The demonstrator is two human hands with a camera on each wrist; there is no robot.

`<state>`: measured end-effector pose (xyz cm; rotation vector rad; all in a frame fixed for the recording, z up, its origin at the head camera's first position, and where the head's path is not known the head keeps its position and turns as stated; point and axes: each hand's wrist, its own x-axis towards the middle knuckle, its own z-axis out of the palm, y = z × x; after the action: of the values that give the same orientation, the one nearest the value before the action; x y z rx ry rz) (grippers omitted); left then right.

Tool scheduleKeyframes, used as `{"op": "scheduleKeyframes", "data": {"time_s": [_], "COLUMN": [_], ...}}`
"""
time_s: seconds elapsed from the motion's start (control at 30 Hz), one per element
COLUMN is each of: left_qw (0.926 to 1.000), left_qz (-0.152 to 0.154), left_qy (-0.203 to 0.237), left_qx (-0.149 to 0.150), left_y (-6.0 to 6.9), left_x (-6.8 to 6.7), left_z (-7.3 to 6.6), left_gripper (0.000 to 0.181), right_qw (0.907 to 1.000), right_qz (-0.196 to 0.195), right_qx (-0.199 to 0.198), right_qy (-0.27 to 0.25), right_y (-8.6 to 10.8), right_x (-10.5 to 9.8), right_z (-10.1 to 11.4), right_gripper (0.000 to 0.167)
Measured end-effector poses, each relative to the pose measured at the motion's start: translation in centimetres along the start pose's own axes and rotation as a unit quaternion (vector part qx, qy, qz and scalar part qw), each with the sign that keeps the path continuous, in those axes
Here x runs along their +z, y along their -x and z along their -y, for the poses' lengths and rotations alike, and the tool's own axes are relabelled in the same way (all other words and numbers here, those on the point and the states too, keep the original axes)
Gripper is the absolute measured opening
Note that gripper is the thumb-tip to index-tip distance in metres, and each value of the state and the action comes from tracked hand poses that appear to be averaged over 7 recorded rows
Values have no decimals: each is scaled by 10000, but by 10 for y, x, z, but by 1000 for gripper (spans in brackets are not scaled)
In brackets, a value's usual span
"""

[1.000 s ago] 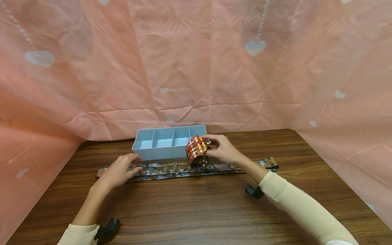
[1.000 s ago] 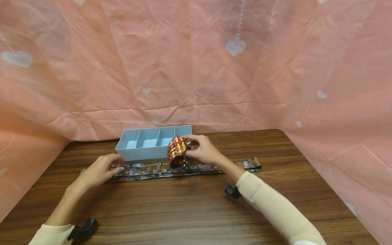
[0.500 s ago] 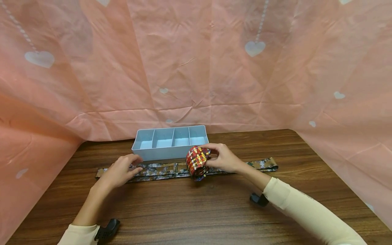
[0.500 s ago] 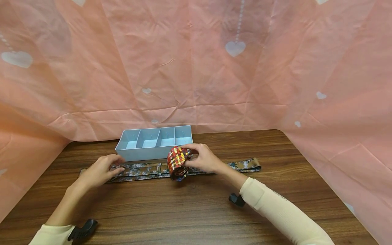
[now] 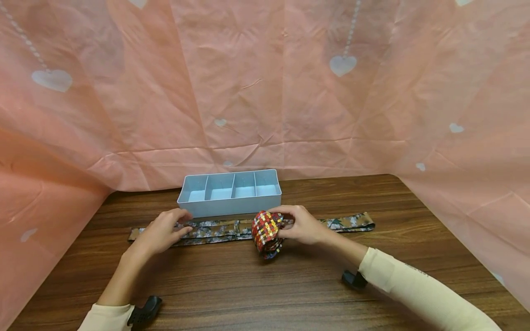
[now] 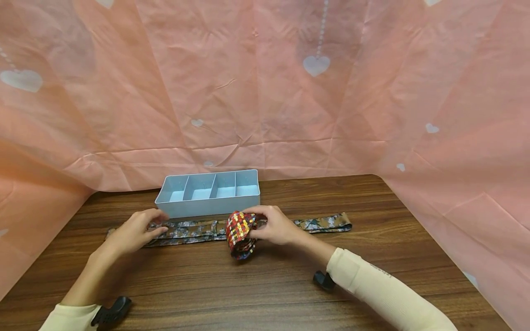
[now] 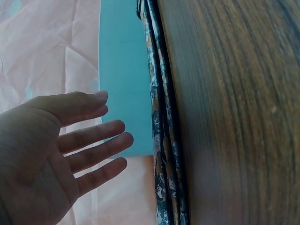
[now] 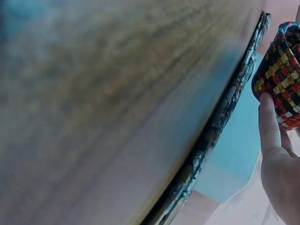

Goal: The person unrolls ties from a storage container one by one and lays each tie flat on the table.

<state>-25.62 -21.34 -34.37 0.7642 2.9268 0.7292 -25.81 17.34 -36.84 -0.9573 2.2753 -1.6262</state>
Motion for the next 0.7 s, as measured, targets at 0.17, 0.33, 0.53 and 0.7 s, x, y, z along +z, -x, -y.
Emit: {"op": "scheduleKeyframes", "data": {"time_s": [0.17,0.33,0.53,0.7], "left_qw": [10000,10000,10000,10000], "left_qz": [11,9,0,30], "left_qy": [21,30,21,33], "left_qx": [-15,-19,-10,-35], "left_y": [0,0,0,1], "left_x": [0,0,0,0], "left_z": [0,-1,-1,-2], "left_gripper": [22,21,20,22], "right_qw": [10000,10000,10000,9999], "right_qz": [2,-14,3,28], "right_qx": [14,55,21,-5], "right_qy": [-48,-17,79,154], "right_y": [3,5,7,9], "right_x": [3,5,5,6], "right_z": [0,-1,-2,-2], "right_gripper": [49,50,49,49]}}
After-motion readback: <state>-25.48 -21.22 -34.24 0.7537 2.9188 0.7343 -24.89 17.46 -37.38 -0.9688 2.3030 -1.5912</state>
